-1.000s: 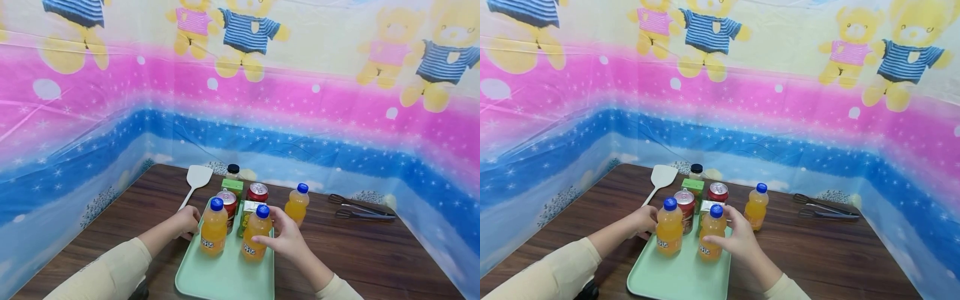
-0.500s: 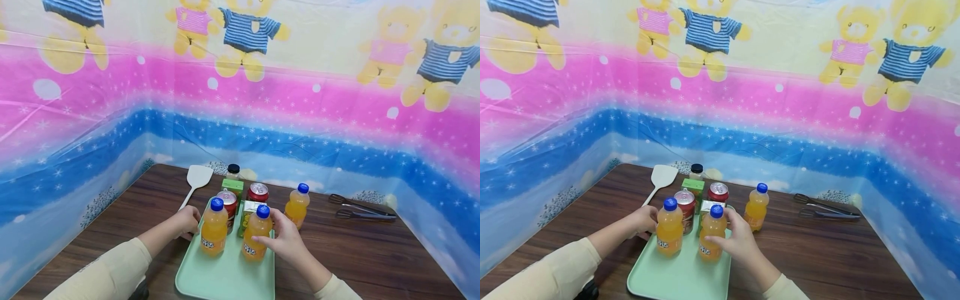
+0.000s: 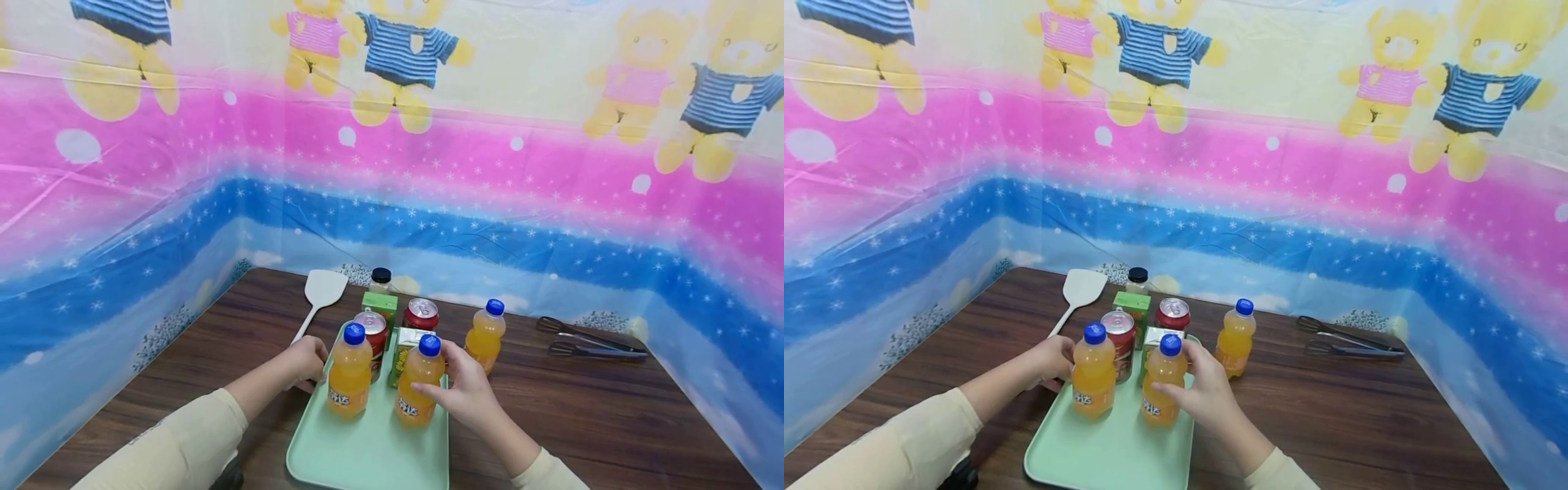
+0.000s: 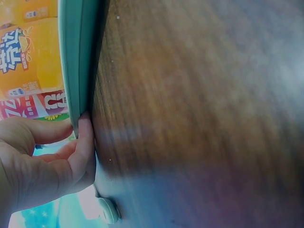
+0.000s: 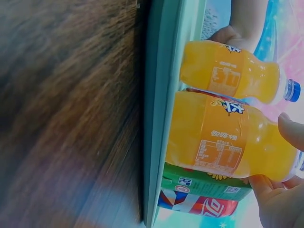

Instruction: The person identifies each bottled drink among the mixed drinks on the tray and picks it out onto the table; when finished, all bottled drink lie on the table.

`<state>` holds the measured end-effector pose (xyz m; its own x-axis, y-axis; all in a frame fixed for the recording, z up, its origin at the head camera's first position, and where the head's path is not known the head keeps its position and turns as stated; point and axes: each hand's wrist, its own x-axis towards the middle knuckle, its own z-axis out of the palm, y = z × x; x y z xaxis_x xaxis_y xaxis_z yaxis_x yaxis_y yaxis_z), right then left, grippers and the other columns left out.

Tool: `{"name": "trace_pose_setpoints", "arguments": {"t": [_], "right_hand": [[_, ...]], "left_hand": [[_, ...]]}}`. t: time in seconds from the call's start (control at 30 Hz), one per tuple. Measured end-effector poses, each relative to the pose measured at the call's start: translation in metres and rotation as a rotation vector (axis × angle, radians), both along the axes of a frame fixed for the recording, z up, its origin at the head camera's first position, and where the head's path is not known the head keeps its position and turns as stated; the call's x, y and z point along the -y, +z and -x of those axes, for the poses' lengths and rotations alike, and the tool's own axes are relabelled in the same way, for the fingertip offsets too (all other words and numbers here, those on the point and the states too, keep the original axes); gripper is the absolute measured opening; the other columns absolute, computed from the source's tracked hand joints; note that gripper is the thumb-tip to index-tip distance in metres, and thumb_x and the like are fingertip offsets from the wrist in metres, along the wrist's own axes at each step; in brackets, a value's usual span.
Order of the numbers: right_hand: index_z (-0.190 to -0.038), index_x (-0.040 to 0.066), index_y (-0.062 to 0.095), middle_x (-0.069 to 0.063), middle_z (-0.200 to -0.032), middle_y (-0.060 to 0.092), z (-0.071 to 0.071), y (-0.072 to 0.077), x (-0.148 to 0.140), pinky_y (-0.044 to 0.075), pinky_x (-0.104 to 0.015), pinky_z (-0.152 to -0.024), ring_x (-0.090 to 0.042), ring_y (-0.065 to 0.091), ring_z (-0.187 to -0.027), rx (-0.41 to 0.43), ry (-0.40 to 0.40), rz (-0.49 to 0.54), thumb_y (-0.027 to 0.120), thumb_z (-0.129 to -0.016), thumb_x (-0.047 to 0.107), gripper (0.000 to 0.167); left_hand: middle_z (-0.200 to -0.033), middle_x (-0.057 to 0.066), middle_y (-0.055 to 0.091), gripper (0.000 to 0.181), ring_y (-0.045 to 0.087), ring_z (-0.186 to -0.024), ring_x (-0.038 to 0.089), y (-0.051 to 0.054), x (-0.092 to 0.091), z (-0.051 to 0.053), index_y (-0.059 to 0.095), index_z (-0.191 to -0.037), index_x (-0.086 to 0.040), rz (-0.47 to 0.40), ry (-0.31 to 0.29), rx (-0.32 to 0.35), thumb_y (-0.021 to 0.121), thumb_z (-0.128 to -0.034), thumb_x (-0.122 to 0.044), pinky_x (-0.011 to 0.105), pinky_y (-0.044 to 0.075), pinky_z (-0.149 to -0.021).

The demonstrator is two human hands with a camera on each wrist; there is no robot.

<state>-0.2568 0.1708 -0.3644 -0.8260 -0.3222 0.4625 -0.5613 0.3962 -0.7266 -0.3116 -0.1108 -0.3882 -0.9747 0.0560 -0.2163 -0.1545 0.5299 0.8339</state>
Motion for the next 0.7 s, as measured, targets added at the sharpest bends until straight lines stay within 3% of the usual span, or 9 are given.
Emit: {"name": "trace_pose_setpoints", "arguments": {"t": [0.7], "right_hand": [[-0.125,0.011,0.053,0.003,-0.117,0.059,-0.0077,0.0063,0.0080,0.047,-0.031,-0.091,-0.011,0.056,-0.109,0.054,0.014,0.062,0.079,-0.071,0.000,0.061]], "left_hand": [[-0.083,0.016,0.051,0.025,0.059,-0.069,0.024,-0.0006,0.0010,-0.0022,0.052,-0.089,0.005,-0.027,0.000,-0.003,0.062,-0.0719,0.020,0.040,0.056,-0.055]]}}
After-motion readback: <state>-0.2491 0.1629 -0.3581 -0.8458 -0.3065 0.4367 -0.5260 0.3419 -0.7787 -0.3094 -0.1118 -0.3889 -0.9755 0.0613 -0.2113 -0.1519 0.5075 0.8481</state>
